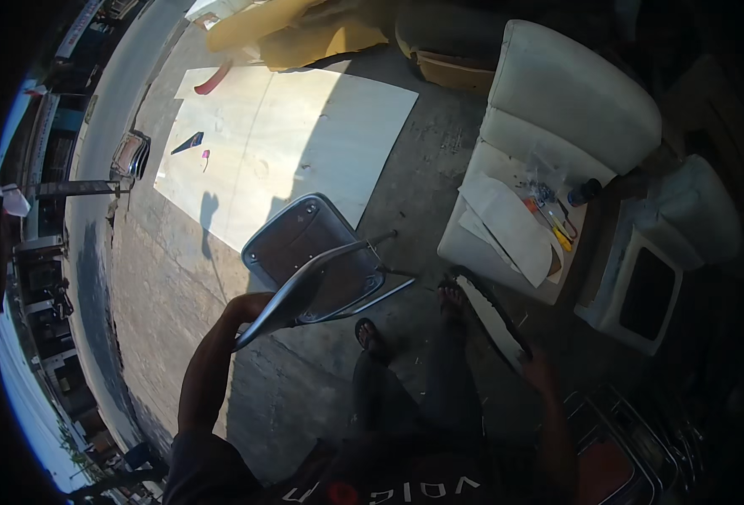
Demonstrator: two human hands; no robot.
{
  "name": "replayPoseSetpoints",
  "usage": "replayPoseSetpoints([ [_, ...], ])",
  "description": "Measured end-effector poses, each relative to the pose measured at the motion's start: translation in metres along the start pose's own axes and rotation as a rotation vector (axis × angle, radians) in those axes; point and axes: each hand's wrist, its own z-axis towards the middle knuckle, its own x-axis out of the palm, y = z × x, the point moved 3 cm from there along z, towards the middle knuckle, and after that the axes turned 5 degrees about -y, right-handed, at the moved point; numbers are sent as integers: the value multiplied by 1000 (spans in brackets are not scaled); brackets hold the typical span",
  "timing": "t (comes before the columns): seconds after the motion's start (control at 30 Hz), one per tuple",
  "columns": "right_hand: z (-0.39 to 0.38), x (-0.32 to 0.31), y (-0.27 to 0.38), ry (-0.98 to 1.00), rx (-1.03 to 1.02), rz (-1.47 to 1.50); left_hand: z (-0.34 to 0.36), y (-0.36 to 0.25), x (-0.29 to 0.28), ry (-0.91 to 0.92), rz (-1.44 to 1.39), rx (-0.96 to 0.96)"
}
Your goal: The person uses a screwdriver to tighten or remove screws on the underside of a chair seat, then picks up a plastic bag of hardware and places the pieces onto a sofa cushion.
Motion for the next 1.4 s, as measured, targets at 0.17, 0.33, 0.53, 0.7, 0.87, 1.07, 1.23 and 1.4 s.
replayPoseSetpoints([
  [0.17,57,-58,51,-161,-420,-105,-19,-11,39,-50,215,89],
  [0.33,43,-75,62,-199,-370,-66,5,-10,112,-228,174,-6],
  [0.53,8,-42,22,-44,-250,-125,34,-26,183,-343,46,-286],
  [0.7,11,-25,4,-18,-269,-80,76,-15,218,-588,-111,-294],
  [0.87,31,-53,60,-89,-389,-186,115,20,234,-777,-151,-229],
  [1.07,18,-60,233,-285,-1004,-305,103,-10,222,-699,-137,-263],
  [1.23,-39,24,336,-218,-1526,-401,80,14,219,-749,-300,-50],
  [1.4,-96,126,365,-146,-1723,-632,-63,-25,233,-877,-249,184],
])
